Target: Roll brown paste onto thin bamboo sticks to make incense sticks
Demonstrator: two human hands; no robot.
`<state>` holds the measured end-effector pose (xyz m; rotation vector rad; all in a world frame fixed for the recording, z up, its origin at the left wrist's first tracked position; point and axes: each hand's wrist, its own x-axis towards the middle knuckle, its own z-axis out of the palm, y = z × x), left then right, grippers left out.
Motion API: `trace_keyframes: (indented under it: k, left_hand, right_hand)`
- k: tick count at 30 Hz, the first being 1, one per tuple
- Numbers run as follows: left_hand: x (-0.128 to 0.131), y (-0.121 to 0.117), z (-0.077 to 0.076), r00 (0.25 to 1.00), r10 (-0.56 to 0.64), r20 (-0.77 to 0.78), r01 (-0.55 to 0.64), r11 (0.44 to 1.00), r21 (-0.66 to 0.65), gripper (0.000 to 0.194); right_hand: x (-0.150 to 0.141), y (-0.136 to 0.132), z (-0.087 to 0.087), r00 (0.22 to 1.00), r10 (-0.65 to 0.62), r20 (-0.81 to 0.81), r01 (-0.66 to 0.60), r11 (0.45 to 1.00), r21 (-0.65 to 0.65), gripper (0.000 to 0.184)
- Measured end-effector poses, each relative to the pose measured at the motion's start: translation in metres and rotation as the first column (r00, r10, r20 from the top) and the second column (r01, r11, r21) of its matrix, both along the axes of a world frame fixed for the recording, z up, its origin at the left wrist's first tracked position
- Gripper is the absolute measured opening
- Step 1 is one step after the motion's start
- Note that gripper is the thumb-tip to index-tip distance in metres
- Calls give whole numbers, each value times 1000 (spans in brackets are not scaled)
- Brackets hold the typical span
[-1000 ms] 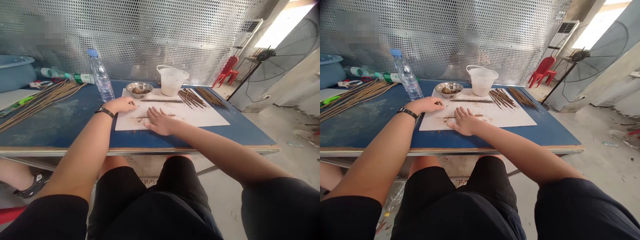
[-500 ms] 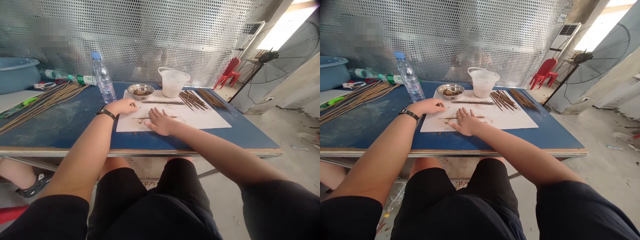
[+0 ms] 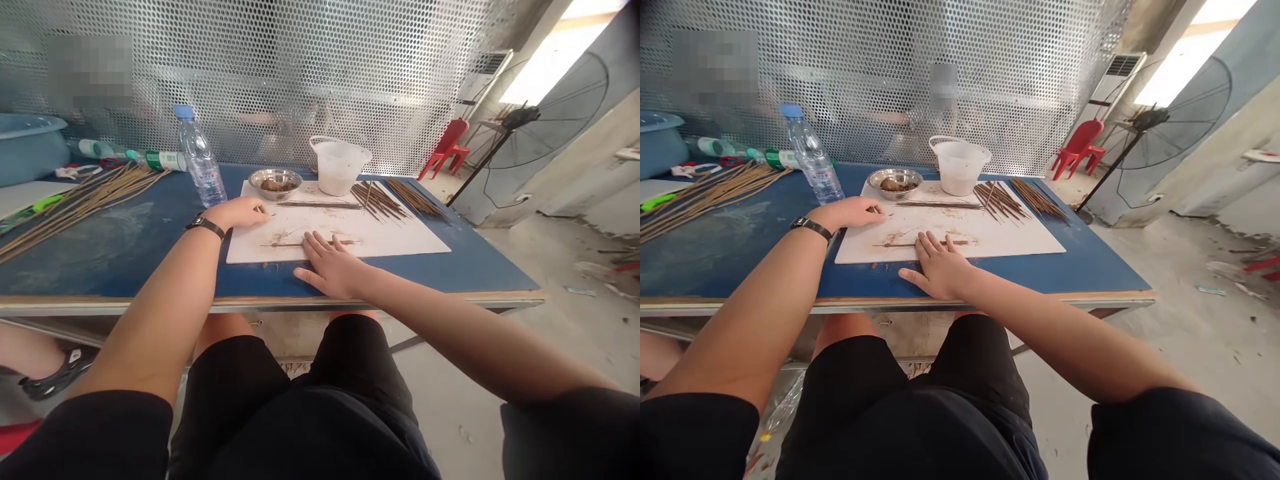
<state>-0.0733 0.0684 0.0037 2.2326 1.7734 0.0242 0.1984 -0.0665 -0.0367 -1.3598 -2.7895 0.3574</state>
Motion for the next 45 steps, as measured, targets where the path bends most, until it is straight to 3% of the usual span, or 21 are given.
trace_keyframes:
  k: [3, 12, 15, 22, 25, 28, 34, 37, 40, 45]
  left_hand:
    - [0, 0, 0, 1000, 1, -2, -1, 1000, -1, 60]
    - [0, -4, 3, 1000, -5, 8, 5, 1000, -3, 55]
    - [1, -5, 4, 1000, -8, 2, 8, 1000, -2, 55]
    - [2, -4, 4, 1000, 2, -11, -2, 1000, -9, 56]
    - [2, -4, 5, 1000, -1, -15, 1, 1000, -6, 56]
    - [2, -5, 6, 1000, -3, -19, 3, 1000, -14, 54]
    - [1, -5, 5, 1000, -6, -11, 6, 1000, -9, 54]
    - [0, -3, 4, 1000, -12, -11, 12, 1000, -12, 56]
    - [-2, 0, 1, 1000, -21, 0, 21, 1000, 4, 54]
    - [-2, 3, -1, 1000, -9, -2, 9, 1000, 7, 55]
  right_hand:
    - [-2, 7, -1, 1000, -15, 12, 15, 1000, 2, 115]
    - [-25, 71, 6, 984, -127, 127, 122, 991, 49, 106]
    - [-19, 63, 5, 985, -106, 136, 98, 993, 58, 108]
    - [8, 4, 5, 997, -11, 79, 12, 1000, -6, 119]
    - [8, 0, 6, 997, -30, 76, 31, 1000, -5, 118]
    - [1, 17, 5, 993, -81, 90, 81, 997, 3, 118]
    - [-14, 76, 3, 981, -156, 114, 151, 987, 50, 107]
    - [-15, 87, 3, 979, -161, 125, 156, 986, 52, 105]
    - [-8, 72, 2, 985, -143, 97, 138, 989, 62, 107]
    - [9, 20, 3, 989, -108, 97, 106, 994, 28, 119]
